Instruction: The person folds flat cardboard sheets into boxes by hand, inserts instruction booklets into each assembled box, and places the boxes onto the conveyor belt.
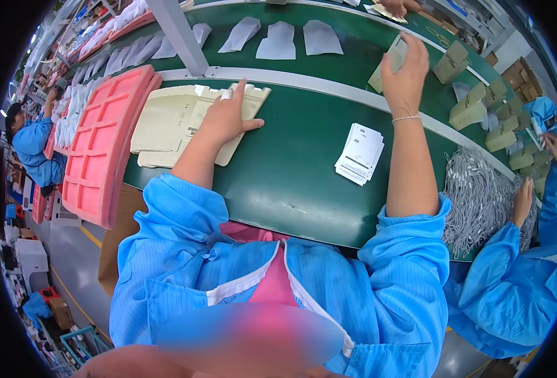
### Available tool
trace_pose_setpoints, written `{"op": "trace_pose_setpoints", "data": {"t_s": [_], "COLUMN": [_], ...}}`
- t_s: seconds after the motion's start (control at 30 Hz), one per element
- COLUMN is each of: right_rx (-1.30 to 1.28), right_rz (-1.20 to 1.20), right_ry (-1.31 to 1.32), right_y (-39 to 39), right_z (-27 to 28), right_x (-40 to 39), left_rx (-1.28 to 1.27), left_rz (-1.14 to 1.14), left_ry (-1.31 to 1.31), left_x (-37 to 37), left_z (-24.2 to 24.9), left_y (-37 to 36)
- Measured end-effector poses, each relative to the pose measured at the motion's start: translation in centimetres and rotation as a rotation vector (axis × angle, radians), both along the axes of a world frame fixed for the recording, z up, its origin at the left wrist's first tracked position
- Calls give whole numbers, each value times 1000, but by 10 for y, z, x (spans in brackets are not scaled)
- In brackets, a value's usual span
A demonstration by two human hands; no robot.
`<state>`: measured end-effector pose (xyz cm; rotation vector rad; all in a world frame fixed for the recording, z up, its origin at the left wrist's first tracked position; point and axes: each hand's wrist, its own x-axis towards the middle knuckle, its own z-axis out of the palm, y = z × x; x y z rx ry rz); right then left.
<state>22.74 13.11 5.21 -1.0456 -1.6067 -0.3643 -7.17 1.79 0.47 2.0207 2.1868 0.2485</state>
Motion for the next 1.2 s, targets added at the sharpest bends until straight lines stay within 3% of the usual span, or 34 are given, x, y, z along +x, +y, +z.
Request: {"op": "trace_pose_setpoints", "data": {"t_s": [0.03, 0.13, 0.2, 0.23, 0.3, 0.37, 0.43, 0.5, 0.57, 0.63, 0.77, 0.87, 0.97, 1.1, 1.17, 1.2], "right_rx": [-5, -14, -389, -384, -924, -1449, -1383, -1268, -1173, -986, -911, -1008, -1037, -995, -1010, -1012], "right_rz": [61, 180, 570, 565, 861, 1131, 1186, 1288, 1312, 1350, 1302, 1344, 1396, 1582, 1811, 1808], "right_ry": [-71, -215, -244, -244, 136, 559, 633, 775, 760, 727, 606, 793, 845, 812, 910, 911], "right_y": [-5, -16, -21, -26, -50, -72, -87, -97, -99, -101, -116, -119, -120, -120, -119, -116], "right_z": [0, -4, -14, -17, -19, -20, -18, -16, -16, -15, 4, 6, 6, 12, 18, 16], "right_x": [-6, -22, -35, -42, -60, -76, -91, -99, -102, -103, -98, -99, -100, -100, -97, -96], "left_rx": [-101, -54, -24, 7, 67, 111, 188, 276, 449, 417, 385, 448, 818, 873, 867, 860], "left_rz": [-6, -21, -33, -22, -9, -119, -320, -360, -428, -431, -418, -400, -599, -597, -640, -681], "left_ry": [-111, -119, -122, -396, -940, -1021, -1188, -1137, -1032, -1045, -1040, -973, -601, -791, -714, -637], "left_x": [-2, 1, 6, 9, 15, 29, 39, 39, 39, 40, 44, 43, 42, 42, 38, 37], "left_z": [2, 4, 9, 13, 19, 21, 22, 18, 21, 24, 30, 27, 16, 13, 14, 18], "left_y": [2, 1, 0, -2, -8, -18, -26, -24, -25, -28, -37, -39, -39, -32, -32, -33]}}
